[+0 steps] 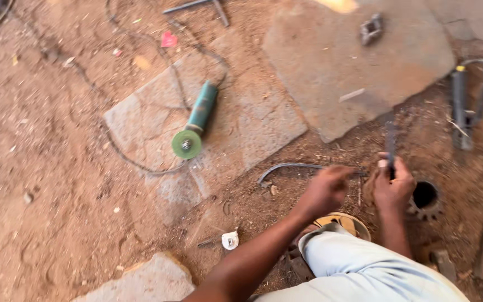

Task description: The person kneels on the ground and bends a long flat metal bar by hand, fitting it against a toothed metal die. They repeatedly press and flex the bar to curve it, reposition it, and strike it with a hammer to set the bend.

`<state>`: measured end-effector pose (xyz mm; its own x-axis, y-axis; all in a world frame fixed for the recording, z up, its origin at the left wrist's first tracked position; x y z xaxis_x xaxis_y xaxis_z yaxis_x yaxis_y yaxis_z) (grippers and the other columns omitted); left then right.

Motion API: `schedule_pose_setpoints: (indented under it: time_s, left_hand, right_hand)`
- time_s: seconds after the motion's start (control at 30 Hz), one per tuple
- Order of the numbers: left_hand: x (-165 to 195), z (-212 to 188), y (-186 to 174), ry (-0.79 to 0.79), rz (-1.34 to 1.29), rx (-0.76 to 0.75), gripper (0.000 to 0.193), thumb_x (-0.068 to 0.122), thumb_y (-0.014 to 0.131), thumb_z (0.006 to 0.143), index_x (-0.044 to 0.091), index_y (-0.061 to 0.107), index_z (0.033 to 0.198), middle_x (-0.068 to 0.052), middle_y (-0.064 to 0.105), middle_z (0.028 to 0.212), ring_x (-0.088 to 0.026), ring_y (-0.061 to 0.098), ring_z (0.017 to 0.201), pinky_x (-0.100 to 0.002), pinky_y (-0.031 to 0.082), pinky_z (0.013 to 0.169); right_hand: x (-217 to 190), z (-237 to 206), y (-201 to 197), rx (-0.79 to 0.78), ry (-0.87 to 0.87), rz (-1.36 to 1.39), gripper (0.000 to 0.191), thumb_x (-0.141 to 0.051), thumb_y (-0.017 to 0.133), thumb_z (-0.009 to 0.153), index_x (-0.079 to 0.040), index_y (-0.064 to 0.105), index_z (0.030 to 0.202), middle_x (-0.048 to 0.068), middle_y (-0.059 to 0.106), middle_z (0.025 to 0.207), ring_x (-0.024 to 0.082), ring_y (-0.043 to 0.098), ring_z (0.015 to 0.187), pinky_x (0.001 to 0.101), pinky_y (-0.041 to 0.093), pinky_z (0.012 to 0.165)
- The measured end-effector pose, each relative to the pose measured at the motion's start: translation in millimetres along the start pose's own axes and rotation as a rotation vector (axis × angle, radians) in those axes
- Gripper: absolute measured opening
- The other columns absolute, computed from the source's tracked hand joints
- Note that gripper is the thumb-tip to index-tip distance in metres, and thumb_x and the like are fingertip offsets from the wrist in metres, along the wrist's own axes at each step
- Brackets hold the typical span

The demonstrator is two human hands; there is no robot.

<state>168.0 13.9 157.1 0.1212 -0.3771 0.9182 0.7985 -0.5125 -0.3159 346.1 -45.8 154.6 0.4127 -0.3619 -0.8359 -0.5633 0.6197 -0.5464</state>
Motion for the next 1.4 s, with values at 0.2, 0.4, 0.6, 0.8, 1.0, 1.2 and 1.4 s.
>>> schedule_pose_setpoints:
  time_s: [0.2,0.4,0.6,0.8,1.0,1.2,1.4]
  left_hand:
    - [-37,-47,-110,-0.222,0.647,0.383,0.052,-0.004,0.067,0.083,0.009,0.066,0.133,-0.022,0.058,0.138,-0.04,0.061,0.124,-0.045,0.052,0.102]
    - [-92,-70,-124,-0.44,0.55,0.353,0.044,0.005,0.079,0.081,0.001,0.061,0.121,-0.02,0.061,0.122,-0.043,0.059,0.116,-0.052,0.048,0.099]
    - [-136,-81,-119,-0.503,0.425,0.187,0.032,0.007,0.08,0.083,0.005,0.069,0.113,-0.018,0.07,0.108,-0.039,0.067,0.101,-0.047,0.054,0.086]
    - [-152,-90,-110,-0.642,0.453,0.159,0.02,0.008,0.077,0.087,0.005,0.07,0.106,-0.015,0.071,0.104,-0.03,0.073,0.09,-0.041,0.06,0.078]
    - [-149,-94,-107,-0.605,0.515,0.179,0.019,0.004,0.074,0.088,0.003,0.069,0.106,-0.013,0.07,0.1,-0.025,0.072,0.087,-0.039,0.06,0.076]
    - [-156,-97,-105,-0.633,0.525,0.143,0.016,0.002,0.072,0.088,0.003,0.067,0.103,-0.013,0.071,0.096,-0.023,0.073,0.086,-0.037,0.061,0.078]
    - [-156,-98,-104,-0.619,0.574,0.115,0.013,0.003,0.072,0.088,0.002,0.063,0.097,-0.013,0.07,0.094,-0.024,0.071,0.085,-0.041,0.06,0.074]
  right_hand:
    - [18,8,58,-0.521,-0.218,-0.287,0.027,-0.018,0.069,0.094,-0.009,0.068,0.12,0.021,0.07,0.093,0.04,0.067,0.082,0.0499,0.052,0.071]
    - [63,26,105,-0.679,-0.437,-0.335,0.018,-0.007,0.075,0.087,-0.008,0.075,0.105,0.017,0.062,0.091,0.037,0.063,0.09,0.0489,0.051,0.08]
    - [72,23,126,-0.723,-0.436,-0.293,0.03,0.002,0.078,0.082,-0.01,0.08,0.11,0.015,0.061,0.091,0.034,0.063,0.09,0.0467,0.052,0.079]
    - [71,16,130,-0.711,-0.375,-0.279,0.022,-0.002,0.08,0.09,-0.01,0.08,0.111,0.011,0.069,0.097,0.029,0.068,0.092,0.0426,0.055,0.084]
    - [72,3,126,-0.591,-0.477,-0.391,0.014,-0.007,0.083,0.095,-0.009,0.08,0.108,0.01,0.077,0.101,0.026,0.07,0.093,0.0411,0.057,0.088]
    - [87,-9,131,-0.523,-0.613,-0.515,0.008,-0.013,0.081,0.104,-0.011,0.08,0.112,0.009,0.077,0.107,0.021,0.072,0.096,0.0361,0.061,0.088]
    - [93,-13,131,-0.504,-0.687,-0.559,0.007,-0.01,0.08,0.103,-0.009,0.08,0.11,0.01,0.077,0.109,0.021,0.073,0.098,0.0348,0.062,0.087]
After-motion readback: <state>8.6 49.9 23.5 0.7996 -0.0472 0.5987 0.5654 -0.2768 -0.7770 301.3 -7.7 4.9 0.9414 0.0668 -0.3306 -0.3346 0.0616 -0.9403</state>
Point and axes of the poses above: each hand's wrist, its own z-axis towards the middle knuckle, its own y-axis out of the palm, x = y × z, the point moved 4 cm from there along z, towards the middle knuckle
